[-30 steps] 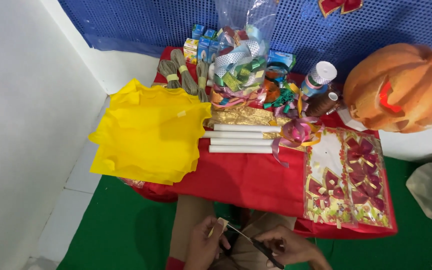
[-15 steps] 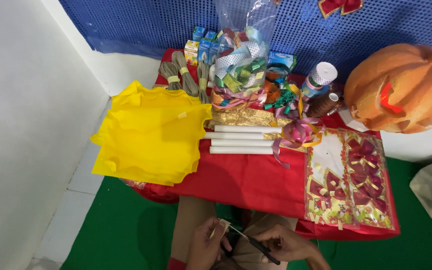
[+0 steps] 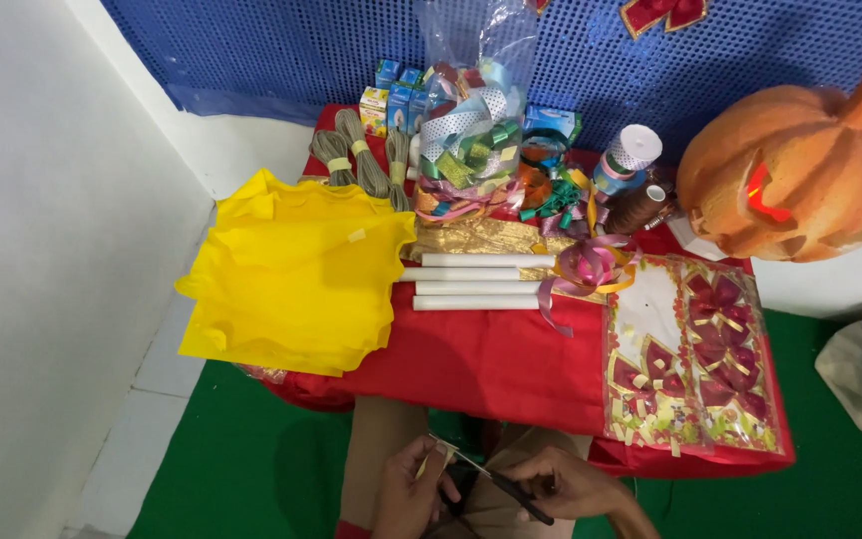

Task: The person sits on the floor and uses scissors to cut small pieces from a roll of yellow tape. The cut pieces are placed on the red tablecloth. The person continues cutting and arranging the tape pieces throughout the clip.

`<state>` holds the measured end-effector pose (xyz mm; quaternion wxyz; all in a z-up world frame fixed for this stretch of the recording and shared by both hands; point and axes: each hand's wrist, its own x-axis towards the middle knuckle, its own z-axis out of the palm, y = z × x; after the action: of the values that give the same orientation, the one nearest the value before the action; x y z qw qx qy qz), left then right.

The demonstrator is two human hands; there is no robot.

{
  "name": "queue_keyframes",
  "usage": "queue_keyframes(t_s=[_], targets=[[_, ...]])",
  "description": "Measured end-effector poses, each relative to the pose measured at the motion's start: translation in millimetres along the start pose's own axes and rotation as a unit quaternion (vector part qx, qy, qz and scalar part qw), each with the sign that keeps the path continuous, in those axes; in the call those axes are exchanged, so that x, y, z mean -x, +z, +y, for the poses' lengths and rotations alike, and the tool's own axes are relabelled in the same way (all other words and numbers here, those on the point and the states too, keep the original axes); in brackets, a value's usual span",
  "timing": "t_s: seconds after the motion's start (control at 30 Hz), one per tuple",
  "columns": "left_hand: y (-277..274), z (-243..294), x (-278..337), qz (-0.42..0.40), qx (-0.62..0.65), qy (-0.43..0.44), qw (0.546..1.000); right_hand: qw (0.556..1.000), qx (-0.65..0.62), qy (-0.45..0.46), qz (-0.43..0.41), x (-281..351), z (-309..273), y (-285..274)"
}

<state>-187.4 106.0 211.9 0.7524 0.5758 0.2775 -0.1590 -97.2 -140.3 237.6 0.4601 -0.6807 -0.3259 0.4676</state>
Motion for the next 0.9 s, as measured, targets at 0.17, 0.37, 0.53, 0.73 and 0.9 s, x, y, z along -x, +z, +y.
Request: queue_keyframes(t_s=[0.17, 0.37, 0.53, 0.73, 0.9], targets=[[1, 10, 5, 0.004, -0.017, 0.0, 1.0, 1.0, -0.026, -0.007, 0.007, 0, 1, 0], [0, 9, 3, 0.001, -0.009, -0.025, 1.0, 1.0, -0.004, 0.0, 0.005, 0, -6, -3], [-1, 8, 3, -0.002, -0.009, -0.012, 1.0, 0.999, -0.032, -0.012, 0.004, 0, -6, -2], [1, 14, 8, 0.006, -0.009, -0.013, 1.0, 1.0, -0.01, -0.024, -0.003, -1, 6, -3], [4, 25, 13, 0.013, -0.028, -0.022, 0.999, 0.998, -0.049, -0.029, -0.007, -2, 1, -2]])
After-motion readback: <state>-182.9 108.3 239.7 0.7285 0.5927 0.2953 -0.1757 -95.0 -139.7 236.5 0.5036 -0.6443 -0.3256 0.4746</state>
